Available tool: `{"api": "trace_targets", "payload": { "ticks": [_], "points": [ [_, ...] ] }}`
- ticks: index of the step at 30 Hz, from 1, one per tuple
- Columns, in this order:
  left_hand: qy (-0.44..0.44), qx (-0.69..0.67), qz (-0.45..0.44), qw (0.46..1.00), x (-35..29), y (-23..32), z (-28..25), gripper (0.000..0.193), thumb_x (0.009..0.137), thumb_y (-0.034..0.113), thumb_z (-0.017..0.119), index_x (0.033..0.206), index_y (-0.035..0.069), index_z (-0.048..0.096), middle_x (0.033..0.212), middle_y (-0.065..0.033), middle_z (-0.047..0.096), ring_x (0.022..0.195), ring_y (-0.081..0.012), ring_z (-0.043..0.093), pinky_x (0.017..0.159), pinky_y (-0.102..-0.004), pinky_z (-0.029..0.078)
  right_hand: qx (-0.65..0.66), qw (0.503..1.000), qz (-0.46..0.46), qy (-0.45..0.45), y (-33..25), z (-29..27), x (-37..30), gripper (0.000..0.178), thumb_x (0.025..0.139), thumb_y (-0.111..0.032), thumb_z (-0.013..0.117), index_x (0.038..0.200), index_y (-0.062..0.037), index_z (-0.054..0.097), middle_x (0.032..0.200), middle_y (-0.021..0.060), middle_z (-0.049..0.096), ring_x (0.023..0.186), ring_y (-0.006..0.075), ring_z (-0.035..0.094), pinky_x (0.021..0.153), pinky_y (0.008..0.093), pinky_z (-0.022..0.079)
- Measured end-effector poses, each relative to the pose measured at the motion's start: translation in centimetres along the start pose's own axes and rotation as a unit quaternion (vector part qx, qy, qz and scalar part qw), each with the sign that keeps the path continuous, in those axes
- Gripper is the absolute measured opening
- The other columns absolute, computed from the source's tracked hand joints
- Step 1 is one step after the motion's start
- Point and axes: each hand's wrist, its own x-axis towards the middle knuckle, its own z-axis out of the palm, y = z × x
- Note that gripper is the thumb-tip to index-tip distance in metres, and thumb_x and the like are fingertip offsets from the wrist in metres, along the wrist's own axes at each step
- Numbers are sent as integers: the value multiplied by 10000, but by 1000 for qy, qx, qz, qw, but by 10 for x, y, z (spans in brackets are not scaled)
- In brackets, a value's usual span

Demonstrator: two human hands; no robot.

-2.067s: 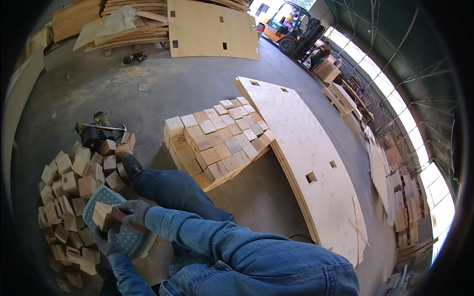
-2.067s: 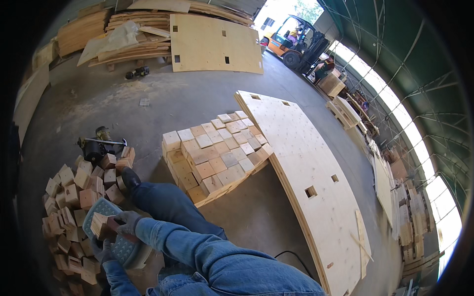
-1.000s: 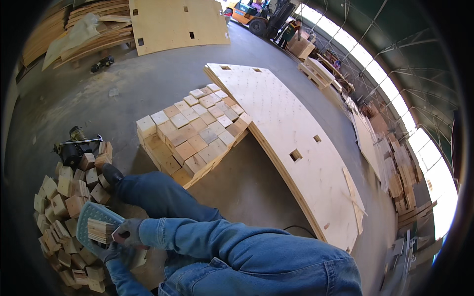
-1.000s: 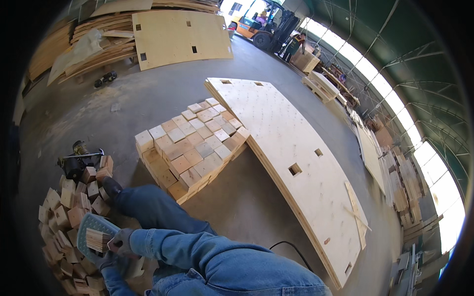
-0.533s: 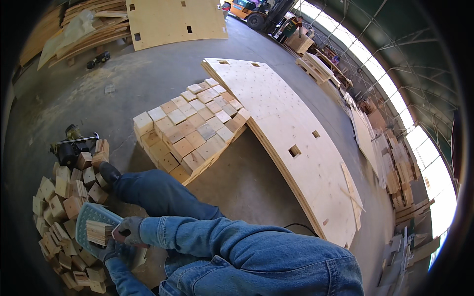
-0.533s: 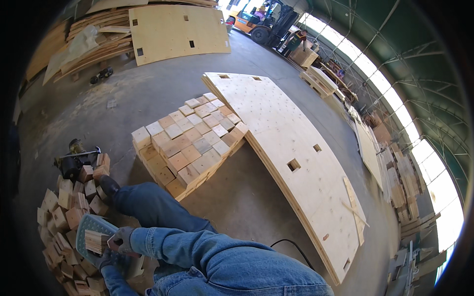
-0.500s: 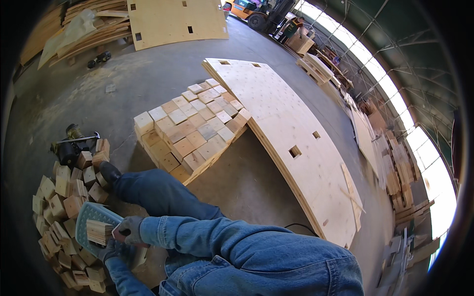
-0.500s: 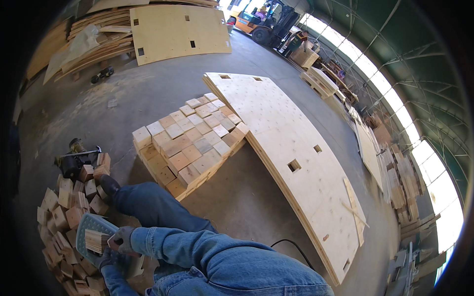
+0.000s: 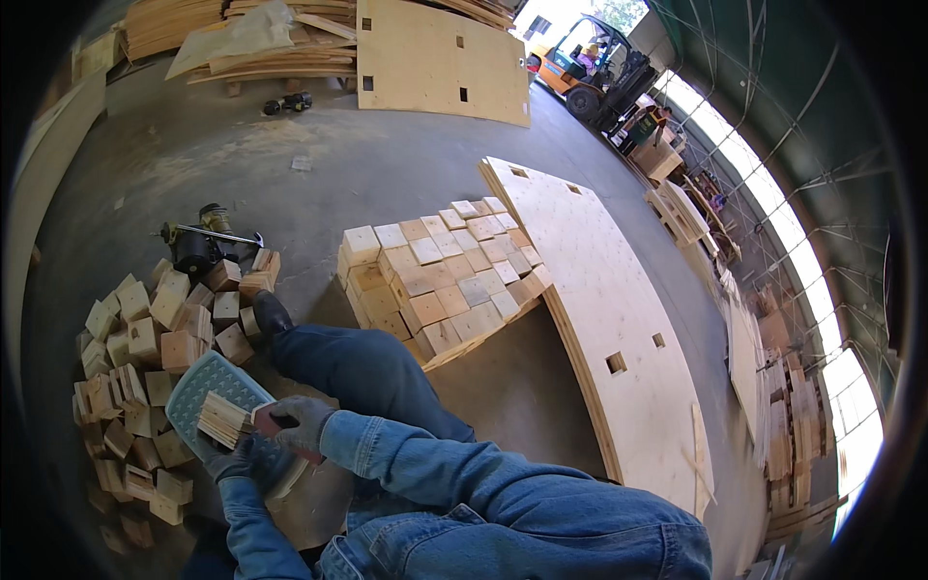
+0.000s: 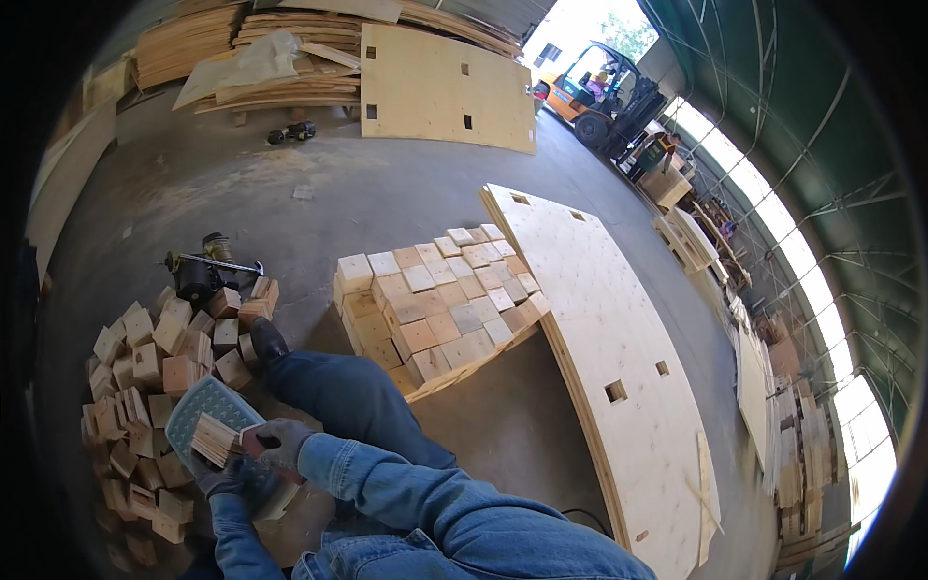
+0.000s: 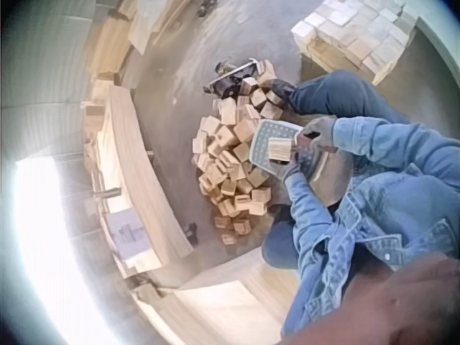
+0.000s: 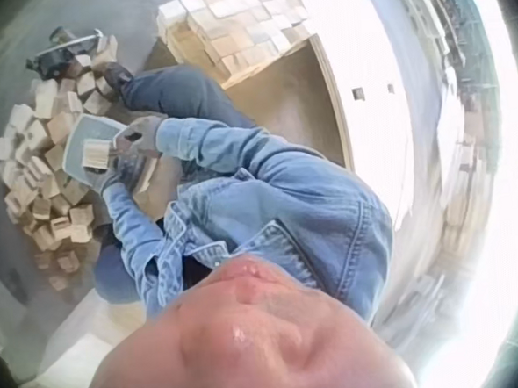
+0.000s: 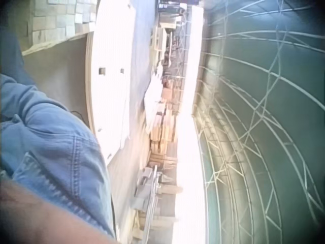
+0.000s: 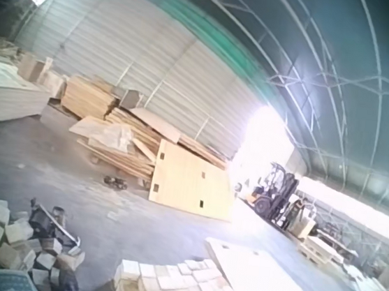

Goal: The person sits on a low stool and sands small wooden blocks one by one using a sanding block. They pick up blocks from a pile, sand the surfaces, and place the finished pieces onto a nearby stack.

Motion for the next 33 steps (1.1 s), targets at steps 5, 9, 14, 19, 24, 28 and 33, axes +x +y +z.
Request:
{"api": "trace_targets", "payload": {
  "ticks": [5,9,14,19,24,28,33],
  "points": [
    [-14,177,9,984,4,15,12,1189,563,349,1035,1528,48,408,1491,-142,549,1370,-321,545,1183,-428,450,9,998,-2,59,0,-3,-2,652,823,-248,868,1413,-64,659,1424,191,640,1295,360,635,1133,418,491],
    [-26,230,64,971,6,12,10,1058,634,302,1000,1494,51,437,1432,-144,591,1328,-338,578,1164,-434,472,-45,983,-98,148,-13,10,-5,605,837,-252,853,1383,-71,666,1449,183,618,1290,394,627,1127,448,493],
    [-28,-128,35,991,11,-13,5,794,872,359,813,1516,63,456,1436,-179,598,1269,-373,627,1113,-517,532,-181,964,-185,65,-52,33,-3,583,813,-246,853,1356,-130,673,1546,157,524,1249,464,598,1059,509,519],
    [-37,-499,-176,848,10,2,29,646,1063,512,496,1534,69,481,1435,-206,605,1239,-382,650,1067,-531,571,-279,907,-295,109,-8,62,8,559,833,-298,799,1364,-172,677,1609,124,445,1334,412,522,1019,544,510],
    [-8,-301,-25,953,10,-10,35,545,1037,407,579,1460,67,531,1379,-185,626,1205,-351,661,1005,-472,586,-334,878,-317,131,-9,64,14,529,828,-322,780,1334,-197,691,1605,117,441,1404,374,473,999,546,508],
    [51,319,221,920,9,-40,-1,424,951,311,733,1290,82,623,1203,-132,679,1100,-307,668,896,-444,561,-362,842,-378,127,-32,67,47,398,878,-308,717,1265,-218,716,1514,90,520,1216,351,553,888,528,525],
    [29,165,96,981,-2,30,15,700,725,349,877,1331,130,605,1257,-165,674,1173,-382,637,999,-460,525,-468,815,-311,141,-71,68,84,388,929,-384,693,1277,-215,710,1413,63,600,1175,373,622,903,522,524]
  ]
}}
